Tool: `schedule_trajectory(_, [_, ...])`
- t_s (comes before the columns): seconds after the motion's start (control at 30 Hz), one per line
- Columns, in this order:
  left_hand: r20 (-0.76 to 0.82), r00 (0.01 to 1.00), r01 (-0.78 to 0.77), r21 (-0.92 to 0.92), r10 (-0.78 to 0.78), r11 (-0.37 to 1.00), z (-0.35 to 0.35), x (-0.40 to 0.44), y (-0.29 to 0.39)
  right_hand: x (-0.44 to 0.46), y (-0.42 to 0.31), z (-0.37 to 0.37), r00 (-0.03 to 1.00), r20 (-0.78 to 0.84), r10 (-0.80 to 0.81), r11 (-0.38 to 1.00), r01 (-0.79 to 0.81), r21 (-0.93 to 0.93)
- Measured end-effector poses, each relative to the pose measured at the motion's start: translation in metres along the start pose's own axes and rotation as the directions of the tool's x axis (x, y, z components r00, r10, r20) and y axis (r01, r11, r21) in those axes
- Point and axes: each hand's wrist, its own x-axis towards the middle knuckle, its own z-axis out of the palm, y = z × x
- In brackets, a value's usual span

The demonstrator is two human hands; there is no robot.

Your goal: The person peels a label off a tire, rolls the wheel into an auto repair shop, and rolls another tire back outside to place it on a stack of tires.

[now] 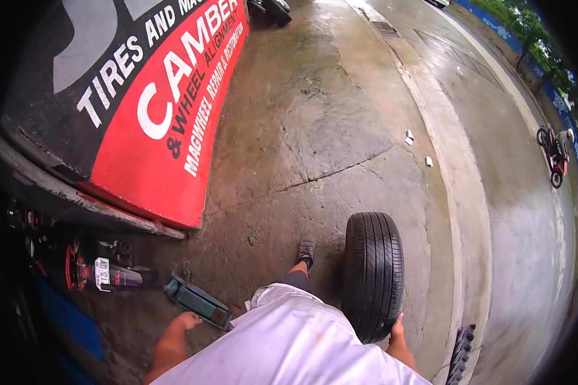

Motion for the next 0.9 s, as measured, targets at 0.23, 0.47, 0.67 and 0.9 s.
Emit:
schedule_trajectory(0.23, [-0.243,0.852,-0.454,0.098,0.463,0.886,-0.27,0.092,0.349,0.081,-0.373,0.046,0.982,-0.023,-0.186,0.93,0.168,-0.328])
schedule_trajectory(0.47, [-0.457,0.491,-0.847,-0.051,0.742,0.529,-0.492,0.062,0.657,0.143,-0.55,0.122,0.952,0.121,-0.281,0.96,0.276,0.055])
schedule_trajectory(0.67, [-0.364,0.666,-0.682,0.057,0.652,0.729,-0.52,0.183,0.712,0.25,-0.617,0.19,0.996,0.053,-0.076,0.979,0.084,-0.185])
schedule_trajectory(0.9, [-0.053,0.993,-0.111,-0.112,0.106,0.987,-0.531,0.267,0.672,0.363,-0.993,0.261,0.984,0.11,-0.139,0.973,0.157,-0.172])
